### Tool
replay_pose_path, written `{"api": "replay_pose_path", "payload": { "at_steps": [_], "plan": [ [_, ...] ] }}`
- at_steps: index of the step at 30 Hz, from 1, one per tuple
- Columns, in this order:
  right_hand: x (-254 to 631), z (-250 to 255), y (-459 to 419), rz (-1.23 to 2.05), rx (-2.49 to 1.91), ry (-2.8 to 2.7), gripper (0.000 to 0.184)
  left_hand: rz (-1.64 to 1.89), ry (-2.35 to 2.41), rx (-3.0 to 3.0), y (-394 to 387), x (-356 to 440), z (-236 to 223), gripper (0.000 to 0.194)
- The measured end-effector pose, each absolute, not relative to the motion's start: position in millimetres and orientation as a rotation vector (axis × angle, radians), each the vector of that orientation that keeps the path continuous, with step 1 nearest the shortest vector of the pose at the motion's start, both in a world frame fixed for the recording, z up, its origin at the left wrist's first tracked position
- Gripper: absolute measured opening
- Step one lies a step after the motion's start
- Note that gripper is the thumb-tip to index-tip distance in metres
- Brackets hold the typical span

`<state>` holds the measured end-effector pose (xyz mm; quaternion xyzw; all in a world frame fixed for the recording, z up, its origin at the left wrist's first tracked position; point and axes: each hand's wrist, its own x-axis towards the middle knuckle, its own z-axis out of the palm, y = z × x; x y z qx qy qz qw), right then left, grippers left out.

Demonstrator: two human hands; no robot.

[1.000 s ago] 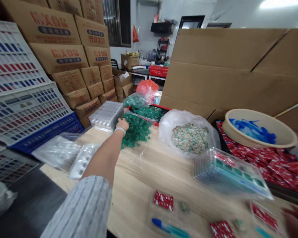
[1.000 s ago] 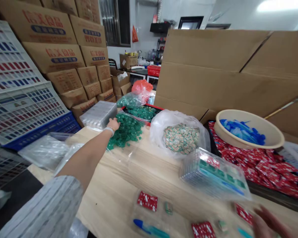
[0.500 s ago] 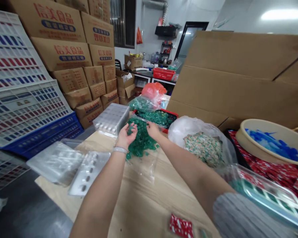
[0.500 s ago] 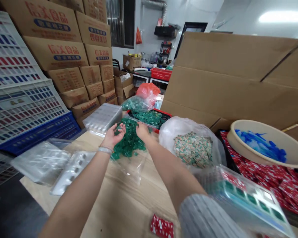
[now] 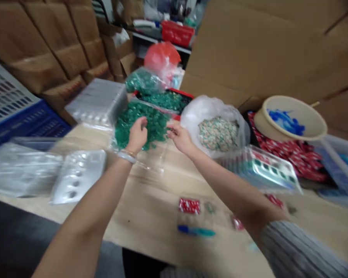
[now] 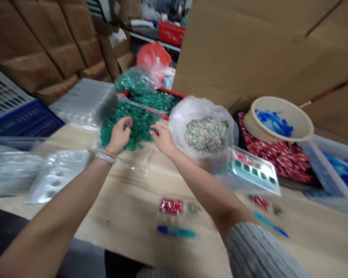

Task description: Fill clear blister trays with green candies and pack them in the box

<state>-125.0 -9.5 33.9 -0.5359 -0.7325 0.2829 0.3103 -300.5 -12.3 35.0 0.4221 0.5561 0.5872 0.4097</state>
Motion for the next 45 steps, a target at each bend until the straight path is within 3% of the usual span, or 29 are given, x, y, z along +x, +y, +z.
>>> {"api": "replay_pose_path", "payload": {
  "at_steps": [2,6,10,13,16,19,24,28,32,36,41,45],
  "plan": [
    [-85,31,-64,0.921,-1.372,-1.87,0.024,1.508,1.427,1.089,-16,-291,37,0.033],
    [-14,29,-174,1.156,-1.445,-1.763,0.016,1.284,1.152,0.699,-68,-271,50,0.01],
    [46,25,-233,0.961,-1.659,-1.696,0.016,0.793,0.97,0.419,-167,-232,48,0.012],
    [74,22,-251,0.789,-1.772,-1.574,0.019,0.613,0.897,0.385,-219,-205,38,0.019],
    [76,21,-266,0.727,-1.764,-1.591,0.021,0.696,1.067,0.716,-239,-193,27,0.024],
    [63,21,-284,0.608,-1.735,-1.669,0.022,0.846,1.291,1.415,-248,-187,13,0.022],
    [69,17,-306,0.444,-1.727,-1.586,0.019,0.638,1.181,2.23,-252,-149,-2,0.026],
    [76,24,-291,0.381,-1.658,-1.5,0.017,0.749,1.257,2.239,-201,-140,9,0.028],
    [24,32,-232,0.523,-1.404,-1.616,0.019,0.999,1.799,2.086,-111,-195,32,0.026],
    [-67,29,-143,0.596,-1.17,-1.81,0.022,0.837,2.191,1.993,-66,-248,52,0.03],
    [-149,17,-54,0.485,-1.274,-1.987,0.028,0.935,2.184,2.172,-105,-312,48,0.036],
    [-194,22,-66,0.277,-1.138,-2.171,0.031,1.09,2.636,1.772,-197,-368,27,0.043]
  ]
}}
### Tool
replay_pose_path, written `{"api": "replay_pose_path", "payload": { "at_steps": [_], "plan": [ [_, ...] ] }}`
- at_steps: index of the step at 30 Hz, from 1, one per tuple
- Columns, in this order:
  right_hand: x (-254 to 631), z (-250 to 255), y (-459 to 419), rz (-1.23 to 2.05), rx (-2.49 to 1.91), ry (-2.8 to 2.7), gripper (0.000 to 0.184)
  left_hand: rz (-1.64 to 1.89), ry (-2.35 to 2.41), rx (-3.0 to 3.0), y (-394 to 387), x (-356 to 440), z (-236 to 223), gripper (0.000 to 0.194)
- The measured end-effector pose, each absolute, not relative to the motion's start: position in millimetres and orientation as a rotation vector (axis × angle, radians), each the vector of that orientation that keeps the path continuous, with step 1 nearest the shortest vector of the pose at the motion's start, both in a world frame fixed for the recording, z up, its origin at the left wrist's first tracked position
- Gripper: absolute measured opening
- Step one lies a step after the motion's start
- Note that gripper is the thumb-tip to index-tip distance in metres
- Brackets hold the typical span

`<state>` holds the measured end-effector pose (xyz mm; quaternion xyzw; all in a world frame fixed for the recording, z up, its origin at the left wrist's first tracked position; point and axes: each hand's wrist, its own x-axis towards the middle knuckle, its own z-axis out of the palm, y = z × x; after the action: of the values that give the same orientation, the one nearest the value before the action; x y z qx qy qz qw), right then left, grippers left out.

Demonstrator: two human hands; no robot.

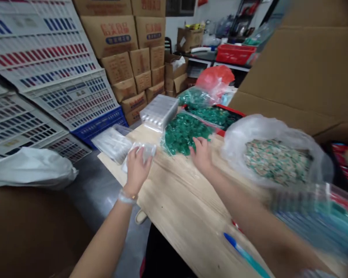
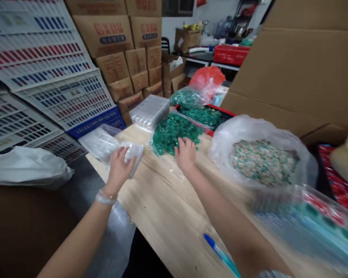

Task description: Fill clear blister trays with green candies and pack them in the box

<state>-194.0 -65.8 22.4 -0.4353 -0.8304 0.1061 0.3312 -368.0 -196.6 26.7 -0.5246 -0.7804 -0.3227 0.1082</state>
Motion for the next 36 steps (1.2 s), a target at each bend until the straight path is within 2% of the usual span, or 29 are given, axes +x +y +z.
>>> {"api": "replay_pose_path", "payload": {
  "at_steps": [4,8,10,14,17,21,26,30,36],
  "plan": [
    [-262,42,-112,0.394,-0.61,-2.463,0.028,-1.047,-2.341,-1.365,-256,-394,22,0.036],
    [-359,64,-100,0.426,-0.622,-2.456,0.038,-1.14,-2.227,-1.06,-240,-455,49,0.037],
    [-412,67,-79,0.483,-0.557,-2.524,0.044,-1.017,-2.358,-1.123,-218,-497,60,0.035],
    [-482,50,-56,0.721,-0.442,-2.795,0.041,-0.71,-2.556,-1.42,-192,-547,56,0.038],
    [-488,37,-56,0.733,-0.453,-2.633,0.041,-0.901,-2.449,-1.407,-194,-548,46,0.04],
    [-468,45,-67,0.605,-0.35,-2.498,0.015,-1.432,-2.215,-1.048,-213,-545,37,0.039],
    [-463,62,-77,0.483,0.163,-2.704,0.016,-1.85,-2.298,-0.742,-230,-553,12,0.039],
    [-480,66,-74,0.297,0.247,-2.874,0.014,-1.766,-2.36,-0.827,-231,-547,-1,0.041],
    [-487,67,-70,0.236,0.131,-2.914,0.02,-1.448,-2.417,-0.856,-220,-527,5,0.06]
  ]
}}
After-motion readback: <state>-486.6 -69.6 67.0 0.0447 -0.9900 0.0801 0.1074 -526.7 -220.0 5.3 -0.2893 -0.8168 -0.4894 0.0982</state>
